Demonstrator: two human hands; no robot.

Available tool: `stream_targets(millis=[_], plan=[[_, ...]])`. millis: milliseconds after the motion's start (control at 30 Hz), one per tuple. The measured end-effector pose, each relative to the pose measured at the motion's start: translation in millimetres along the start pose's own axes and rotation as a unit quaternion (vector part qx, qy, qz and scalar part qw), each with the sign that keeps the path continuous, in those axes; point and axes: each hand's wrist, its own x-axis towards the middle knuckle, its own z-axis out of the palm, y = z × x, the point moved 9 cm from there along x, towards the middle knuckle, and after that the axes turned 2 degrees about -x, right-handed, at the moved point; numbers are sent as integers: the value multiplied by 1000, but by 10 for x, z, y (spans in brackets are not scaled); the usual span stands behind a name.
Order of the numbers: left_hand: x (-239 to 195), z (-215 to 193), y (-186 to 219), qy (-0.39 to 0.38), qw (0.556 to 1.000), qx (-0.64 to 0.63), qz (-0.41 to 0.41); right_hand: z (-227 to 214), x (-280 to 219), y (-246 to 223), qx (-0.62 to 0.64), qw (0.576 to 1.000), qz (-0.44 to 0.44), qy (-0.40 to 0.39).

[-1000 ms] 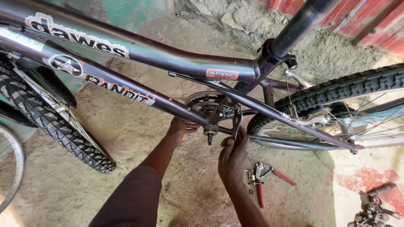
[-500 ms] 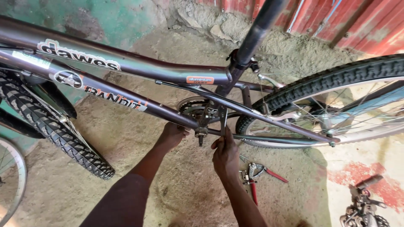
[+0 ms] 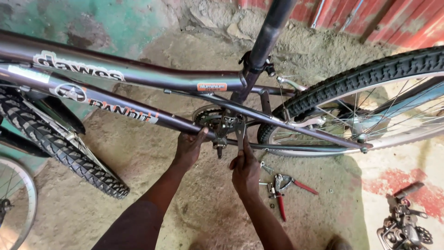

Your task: The person works on a bicycle's rear wheel and drivetrain. They first remove the rear wheel, then reattach it and align the chain. Finally, they use a wrench to tighten the crankset bolts.

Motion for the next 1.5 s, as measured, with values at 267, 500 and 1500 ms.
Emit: stream_targets(millis=[267,500,1500], plan=[[-147,264,420,19,996,14,-86,207,31,113,60,997,35,-31],[-510,539,1020,40,996,51,53,-17,-30,110,136,987,-21,89],[-487,149,1096,203,962,-4,181,323,640,6,316,944,92,-2]])
